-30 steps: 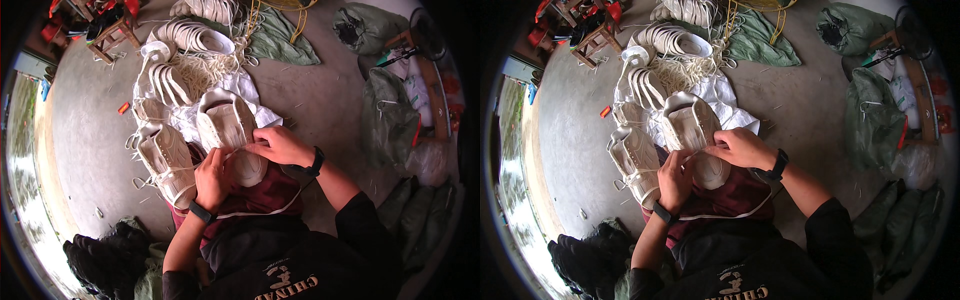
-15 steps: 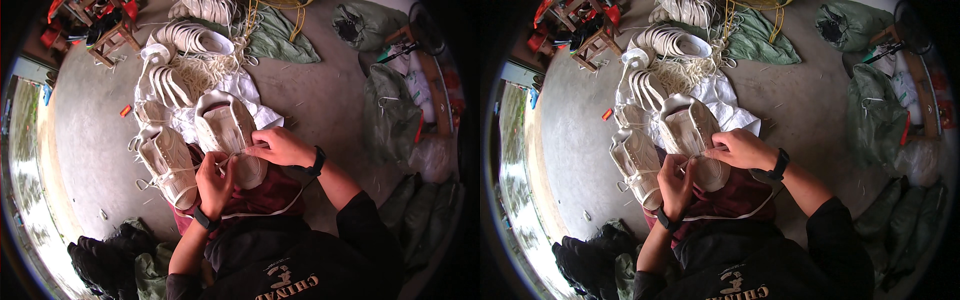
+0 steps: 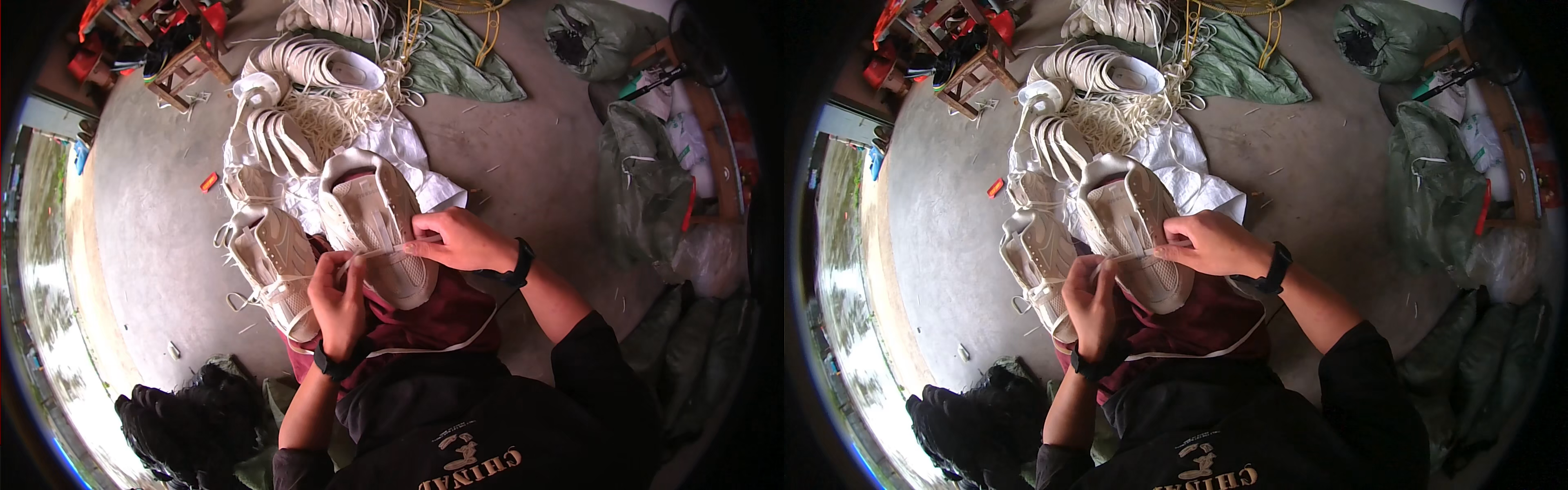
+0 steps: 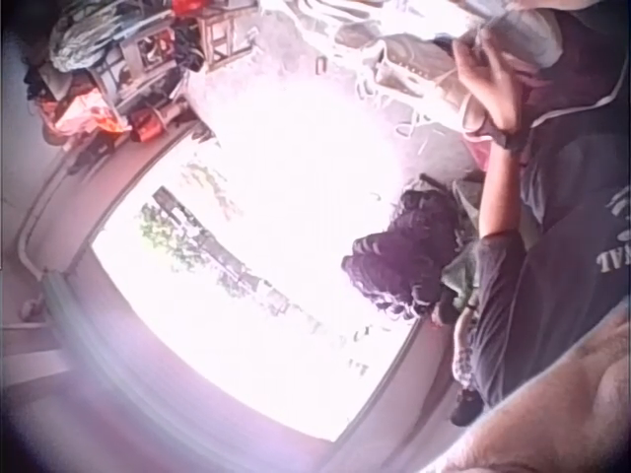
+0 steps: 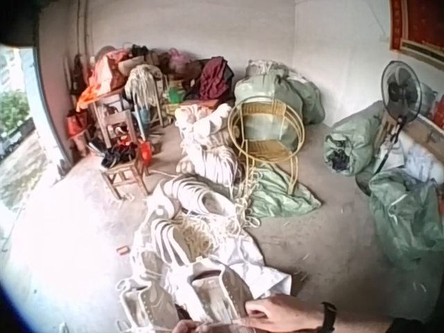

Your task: Lacing shoelaces into a pair of white sneakers.

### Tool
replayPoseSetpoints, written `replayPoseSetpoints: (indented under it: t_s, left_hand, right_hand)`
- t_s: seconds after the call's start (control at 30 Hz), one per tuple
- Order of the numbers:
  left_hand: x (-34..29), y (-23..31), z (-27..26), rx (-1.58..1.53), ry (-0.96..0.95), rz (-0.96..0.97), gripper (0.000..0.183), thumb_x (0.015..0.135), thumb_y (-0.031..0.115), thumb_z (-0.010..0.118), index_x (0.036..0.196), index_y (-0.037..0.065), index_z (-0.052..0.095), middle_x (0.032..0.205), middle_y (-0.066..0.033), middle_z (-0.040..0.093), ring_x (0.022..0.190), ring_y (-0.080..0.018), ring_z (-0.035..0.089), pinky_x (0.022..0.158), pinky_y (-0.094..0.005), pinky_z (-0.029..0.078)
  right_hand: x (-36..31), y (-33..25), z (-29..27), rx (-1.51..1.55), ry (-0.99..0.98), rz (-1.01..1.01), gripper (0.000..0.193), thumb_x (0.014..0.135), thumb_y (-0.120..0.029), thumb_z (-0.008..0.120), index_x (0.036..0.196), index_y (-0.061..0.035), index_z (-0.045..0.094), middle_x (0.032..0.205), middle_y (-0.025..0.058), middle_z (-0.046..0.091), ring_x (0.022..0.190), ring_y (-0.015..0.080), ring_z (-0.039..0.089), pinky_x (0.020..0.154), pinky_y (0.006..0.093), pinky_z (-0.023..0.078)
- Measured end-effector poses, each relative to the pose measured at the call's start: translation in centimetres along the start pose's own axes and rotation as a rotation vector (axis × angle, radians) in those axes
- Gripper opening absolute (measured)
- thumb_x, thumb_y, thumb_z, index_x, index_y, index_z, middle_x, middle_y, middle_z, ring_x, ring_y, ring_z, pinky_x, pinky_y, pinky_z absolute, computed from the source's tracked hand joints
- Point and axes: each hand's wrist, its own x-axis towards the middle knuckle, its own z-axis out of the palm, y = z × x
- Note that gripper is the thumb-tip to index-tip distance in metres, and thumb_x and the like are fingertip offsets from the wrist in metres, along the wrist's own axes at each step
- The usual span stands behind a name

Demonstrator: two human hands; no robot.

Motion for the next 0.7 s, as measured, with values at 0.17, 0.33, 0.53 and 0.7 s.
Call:
replayPoseSetpoints:
  t_s: [0.17,0.33,0.53,0.7]
  left_hand:
    - [-0.4,1.1,-3.2,-0.025,0.099,-0.013,0.009,0.097,0.013,0.062,0.094,0.004,0.06,0.074,0.0049,0.055,0.064,-0.0007,0.044,0.054,-0.0175,0.031]
    - [-0.6,2.7,-7.8,0.022,0.312,0.05,0.012,0.099,0.016,0.059,0.092,0.007,0.058,0.068,0.0083,0.043,0.055,0.0007,0.031,0.048,-0.0195,0.021]
    - [-1.5,3.2,-16.2,0.02,0.519,0.066,0.011,0.099,0.018,0.06,0.093,0.01,0.058,0.073,0.0061,0.046,0.054,0.0014,0.028,0.045,-0.019,0.019]
    - [-3.0,4.1,-23.1,0.027,0.75,0.118,0.016,0.099,0.023,0.061,0.089,0.011,0.058,0.073,0.0063,0.048,0.052,-0.0001,0.028,0.045,-0.0197,0.019]
  right_hand:
    - [-0.2,0.9,-0.2,0.019,0.001,-0.056,0.033,0.094,-0.029,0.066,0.081,-0.0011,0.056,0.059,0.0121,0.05,0.051,0.0199,0.047,0.053,0.036,0.039]
    - [-0.4,1.5,-0.7,0.028,-0.012,-0.066,0.03,0.096,-0.028,0.063,0.083,-0.0013,0.059,0.062,0.0136,0.052,0.052,0.0221,0.048,0.053,0.0368,0.04]
    - [-1.0,2.0,-0.9,0.04,-0.017,-0.099,0.027,0.097,-0.026,0.061,0.085,-0.001,0.06,0.064,0.0146,0.053,0.055,0.0258,0.05,0.056,0.0377,0.041]
    - [-1.9,1.9,-1.5,0.072,-0.042,-0.056,0.022,0.097,-0.02,0.06,0.087,-0.0006,0.062,0.068,0.013,0.058,0.058,0.0205,0.053,0.058,0.0354,0.042]
